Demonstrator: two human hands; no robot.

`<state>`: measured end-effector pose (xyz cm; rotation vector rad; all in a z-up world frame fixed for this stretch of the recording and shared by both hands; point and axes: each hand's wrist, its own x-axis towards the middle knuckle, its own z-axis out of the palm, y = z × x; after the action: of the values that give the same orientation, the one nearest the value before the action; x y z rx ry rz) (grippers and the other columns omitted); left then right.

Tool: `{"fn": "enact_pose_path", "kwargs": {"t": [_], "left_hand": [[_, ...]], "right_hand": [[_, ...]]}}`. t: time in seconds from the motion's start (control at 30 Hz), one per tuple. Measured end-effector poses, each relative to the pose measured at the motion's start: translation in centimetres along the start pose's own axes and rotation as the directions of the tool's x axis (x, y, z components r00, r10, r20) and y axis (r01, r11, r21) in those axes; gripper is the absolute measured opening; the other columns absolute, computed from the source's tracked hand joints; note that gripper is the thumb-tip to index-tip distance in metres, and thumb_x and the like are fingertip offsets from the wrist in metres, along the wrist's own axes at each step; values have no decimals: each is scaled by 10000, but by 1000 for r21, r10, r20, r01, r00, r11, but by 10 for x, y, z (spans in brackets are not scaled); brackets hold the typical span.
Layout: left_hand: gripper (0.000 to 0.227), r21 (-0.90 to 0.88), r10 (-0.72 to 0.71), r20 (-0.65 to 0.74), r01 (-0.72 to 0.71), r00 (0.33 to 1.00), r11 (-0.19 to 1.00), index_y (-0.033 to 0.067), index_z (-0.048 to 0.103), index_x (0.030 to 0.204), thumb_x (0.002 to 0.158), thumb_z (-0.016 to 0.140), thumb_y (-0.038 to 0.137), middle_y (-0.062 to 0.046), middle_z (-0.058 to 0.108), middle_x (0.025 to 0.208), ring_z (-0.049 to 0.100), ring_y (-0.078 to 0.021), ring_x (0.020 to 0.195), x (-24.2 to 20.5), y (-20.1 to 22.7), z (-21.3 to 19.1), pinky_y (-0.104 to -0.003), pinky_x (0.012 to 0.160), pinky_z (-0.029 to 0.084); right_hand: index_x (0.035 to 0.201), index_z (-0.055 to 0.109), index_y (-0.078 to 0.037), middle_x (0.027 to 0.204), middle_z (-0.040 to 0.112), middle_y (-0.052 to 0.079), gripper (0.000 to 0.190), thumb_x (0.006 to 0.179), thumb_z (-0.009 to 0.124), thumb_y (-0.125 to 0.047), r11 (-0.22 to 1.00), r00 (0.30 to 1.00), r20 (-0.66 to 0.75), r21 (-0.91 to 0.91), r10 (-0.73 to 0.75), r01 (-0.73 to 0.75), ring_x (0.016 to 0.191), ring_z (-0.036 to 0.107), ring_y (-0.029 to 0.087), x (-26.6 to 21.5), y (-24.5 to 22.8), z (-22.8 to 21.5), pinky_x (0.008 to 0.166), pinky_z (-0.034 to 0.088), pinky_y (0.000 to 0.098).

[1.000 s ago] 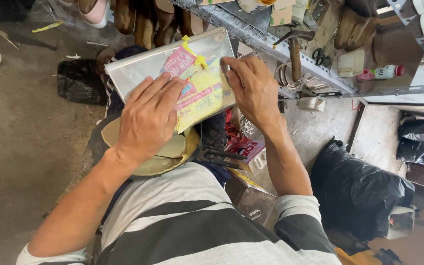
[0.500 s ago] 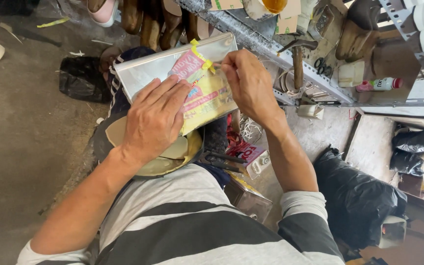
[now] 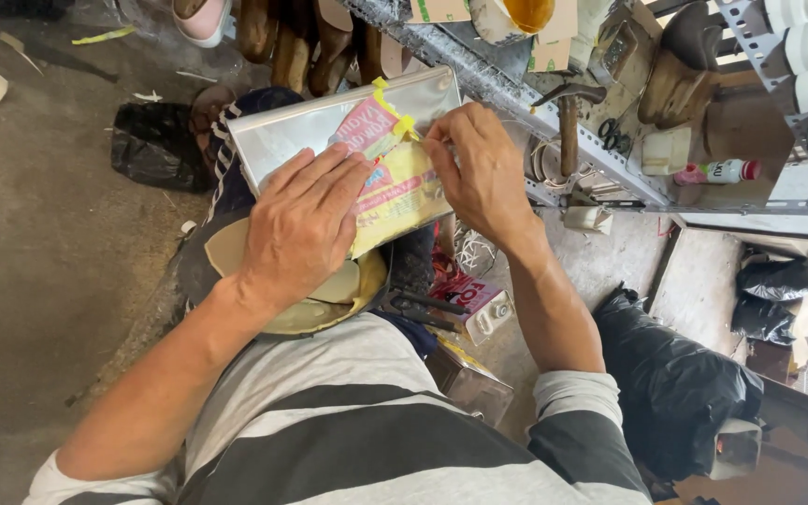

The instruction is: Shaping leather shoe uppers over a last using pliers and a hammer, and organizing shoe components in a workshop.

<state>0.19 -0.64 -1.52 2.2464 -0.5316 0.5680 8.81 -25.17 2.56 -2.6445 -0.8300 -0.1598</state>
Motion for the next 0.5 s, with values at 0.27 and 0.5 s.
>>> {"fn": "enact_pose_path", "kwargs": {"t": [0.27,0.5], "left_hand": [[419,-46,-26,15,27,1000,999,44,643,1247,959,642,347,-156,708,1221,632,-302,1275,4,9,-3,-456,1154,410],[599,-37,-117,4,117,993,992,3,619,1017,921,701,588,-254,700,1211,646,-405,1233,10,24,4,-542,1129,406]], "right_hand": [[1091,573,-99,698,556,-55,93,1077,588,-190,621,908,352,666,228,-414,678,543,82,18,-49,-29,720,488,236],[1326,570,-18,922,768,79,357,1007,674,-141,-10,817,469,869,334,-495,731,751,115,43,-61,15,657,648,248]]}}
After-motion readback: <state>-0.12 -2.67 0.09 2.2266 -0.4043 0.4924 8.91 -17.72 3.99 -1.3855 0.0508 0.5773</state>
